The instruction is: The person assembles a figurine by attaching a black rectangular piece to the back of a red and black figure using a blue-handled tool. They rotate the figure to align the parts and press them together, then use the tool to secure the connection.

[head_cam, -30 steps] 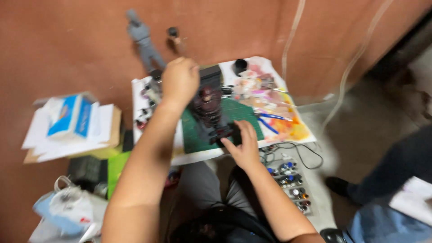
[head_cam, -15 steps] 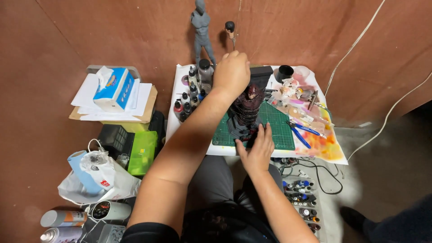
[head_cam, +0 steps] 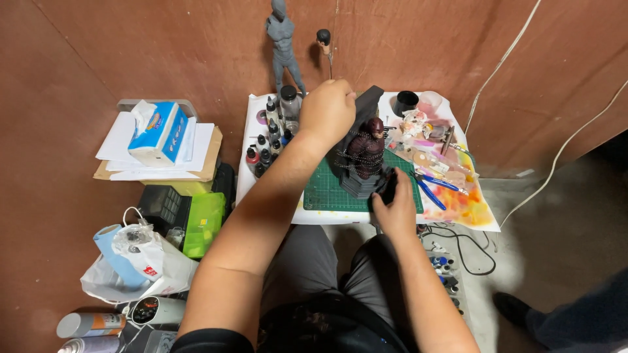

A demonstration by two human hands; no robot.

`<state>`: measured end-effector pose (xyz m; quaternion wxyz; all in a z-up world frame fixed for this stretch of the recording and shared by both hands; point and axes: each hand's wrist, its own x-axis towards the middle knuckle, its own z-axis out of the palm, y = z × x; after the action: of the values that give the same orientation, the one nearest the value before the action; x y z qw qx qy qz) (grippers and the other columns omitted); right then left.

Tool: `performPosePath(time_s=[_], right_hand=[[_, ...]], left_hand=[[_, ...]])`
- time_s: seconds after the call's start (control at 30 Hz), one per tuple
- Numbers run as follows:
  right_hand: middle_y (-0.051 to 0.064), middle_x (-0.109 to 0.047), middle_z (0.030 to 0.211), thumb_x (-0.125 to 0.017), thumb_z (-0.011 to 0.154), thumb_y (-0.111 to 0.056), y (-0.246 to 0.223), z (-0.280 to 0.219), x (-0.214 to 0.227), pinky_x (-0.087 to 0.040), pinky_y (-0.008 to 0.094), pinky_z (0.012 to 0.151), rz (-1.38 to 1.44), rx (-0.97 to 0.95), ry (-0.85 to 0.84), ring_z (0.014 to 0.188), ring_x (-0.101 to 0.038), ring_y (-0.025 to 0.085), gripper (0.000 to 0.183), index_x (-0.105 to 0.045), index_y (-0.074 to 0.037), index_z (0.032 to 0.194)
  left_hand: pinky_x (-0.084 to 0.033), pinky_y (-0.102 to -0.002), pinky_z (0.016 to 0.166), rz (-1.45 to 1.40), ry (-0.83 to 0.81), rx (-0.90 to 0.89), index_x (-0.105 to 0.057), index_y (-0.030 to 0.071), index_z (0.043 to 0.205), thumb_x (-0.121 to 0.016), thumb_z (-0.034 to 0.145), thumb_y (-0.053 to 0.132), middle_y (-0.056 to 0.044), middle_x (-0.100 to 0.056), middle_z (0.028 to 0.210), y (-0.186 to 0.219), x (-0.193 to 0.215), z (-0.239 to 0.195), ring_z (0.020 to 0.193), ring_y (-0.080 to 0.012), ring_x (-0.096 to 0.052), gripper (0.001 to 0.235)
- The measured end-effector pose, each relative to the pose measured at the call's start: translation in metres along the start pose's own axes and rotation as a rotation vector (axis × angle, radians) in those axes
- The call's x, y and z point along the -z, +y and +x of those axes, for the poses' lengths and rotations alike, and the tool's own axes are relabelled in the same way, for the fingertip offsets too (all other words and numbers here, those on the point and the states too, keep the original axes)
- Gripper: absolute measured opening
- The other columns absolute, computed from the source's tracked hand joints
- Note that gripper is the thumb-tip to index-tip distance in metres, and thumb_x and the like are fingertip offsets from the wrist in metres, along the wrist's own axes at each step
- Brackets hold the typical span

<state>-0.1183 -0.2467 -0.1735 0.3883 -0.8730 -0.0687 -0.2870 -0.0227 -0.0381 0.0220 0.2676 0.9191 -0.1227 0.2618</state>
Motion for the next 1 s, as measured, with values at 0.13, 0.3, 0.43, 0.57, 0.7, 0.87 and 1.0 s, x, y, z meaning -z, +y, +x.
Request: performPosePath(time_s=[0.13, 0.3, 0.43, 0.57, 0.7, 0.87, 1.0], right_hand=[[0.023, -0.055, 0.144, -0.08, 0.077, -0.012, -0.006, 0.017, 0.019, -0.044, 0.059, 0.109, -0.042, -0.1, -0.083, 0.133, -0.053, 0.046, 0.084, -0.044, -0.008, 0.152], [0.017, -0.057, 0.145, -0.074, 0.079, -0.01, -0.01, 0.029, 0.033, -0.044, 0.054, 0.113, 0.003, -0.224, -0.206, 0.134, -0.054, 0.041, 0.079, -0.047, -0.017, 0.153], [0.017, -0.061, 0.141, -0.072, 0.079, -0.01, 0.008, 0.042, 0.034, -0.046, 0.053, 0.11, -0.006, -0.233, -0.248, 0.131, -0.057, 0.041, 0.078, -0.048, -0.018, 0.153], [0.015, -0.064, 0.137, -0.07, 0.079, -0.01, 0.008, 0.051, 0.039, -0.047, 0.051, 0.11, -0.002, -0.231, -0.302, 0.13, -0.058, 0.037, 0.078, -0.047, -0.024, 0.153], [0.02, -0.064, 0.136, -0.067, 0.078, -0.005, 0.017, 0.062, 0.041, -0.047, 0.052, 0.11, 0.071, -0.118, -0.339, 0.131, -0.057, 0.04, 0.076, -0.05, -0.019, 0.151], [0.022, -0.059, 0.139, -0.066, 0.074, 0.003, 0.029, 0.075, 0.03, -0.044, 0.053, 0.112, 0.089, 0.043, -0.337, 0.133, -0.054, 0.043, 0.074, -0.054, -0.01, 0.146], [0.023, -0.058, 0.14, -0.063, 0.077, 0.006, 0.044, 0.083, 0.015, -0.043, 0.053, 0.114, 0.107, 0.104, -0.358, 0.134, -0.053, 0.044, 0.073, -0.054, -0.009, 0.148]], left_hand=[[-0.059, -0.047, 0.076, -0.123, -0.029, 0.017, -0.072, 0.014, 0.087, -0.058, 0.096, 0.031, -0.006, -0.064, 0.08, 0.009, 0.017, -0.011, 0.083, -0.0342, -0.071, 0.023], [-0.058, -0.045, 0.08, -0.219, -0.069, -0.036, -0.073, 0.014, 0.092, -0.061, 0.096, 0.026, -0.004, -0.063, 0.073, 0.015, 0.026, -0.021, 0.088, -0.0303, -0.07, 0.018], [-0.057, -0.042, 0.08, -0.282, -0.047, -0.078, -0.075, 0.012, 0.094, -0.064, 0.096, 0.022, -0.006, -0.065, 0.078, 0.011, 0.025, -0.022, 0.088, -0.0312, -0.068, 0.015], [-0.052, -0.047, 0.094, -0.488, 0.002, -0.293, -0.074, 0.011, 0.092, -0.068, 0.096, 0.014, -0.01, -0.07, 0.1, -0.004, 0.014, -0.026, 0.105, -0.0351, -0.065, 0.007], [-0.039, -0.058, 0.113, -0.662, -0.023, -0.519, -0.07, 0.007, 0.09, -0.061, 0.102, 0.01, -0.013, -0.072, 0.12, -0.003, 0.018, -0.033, 0.132, -0.0403, -0.055, 0.015], [-0.033, -0.056, 0.116, -0.629, -0.022, -0.576, -0.065, 0.009, 0.092, -0.058, 0.106, 0.019, -0.009, -0.076, 0.111, -0.005, 0.012, -0.041, 0.127, -0.0321, -0.063, 0.019], [-0.034, -0.053, 0.116, -0.54, -0.002, -0.599, -0.065, 0.013, 0.093, -0.059, 0.106, 0.024, -0.003, -0.076, 0.11, -0.008, 0.005, -0.041, 0.116, -0.0288, -0.069, 0.018]])
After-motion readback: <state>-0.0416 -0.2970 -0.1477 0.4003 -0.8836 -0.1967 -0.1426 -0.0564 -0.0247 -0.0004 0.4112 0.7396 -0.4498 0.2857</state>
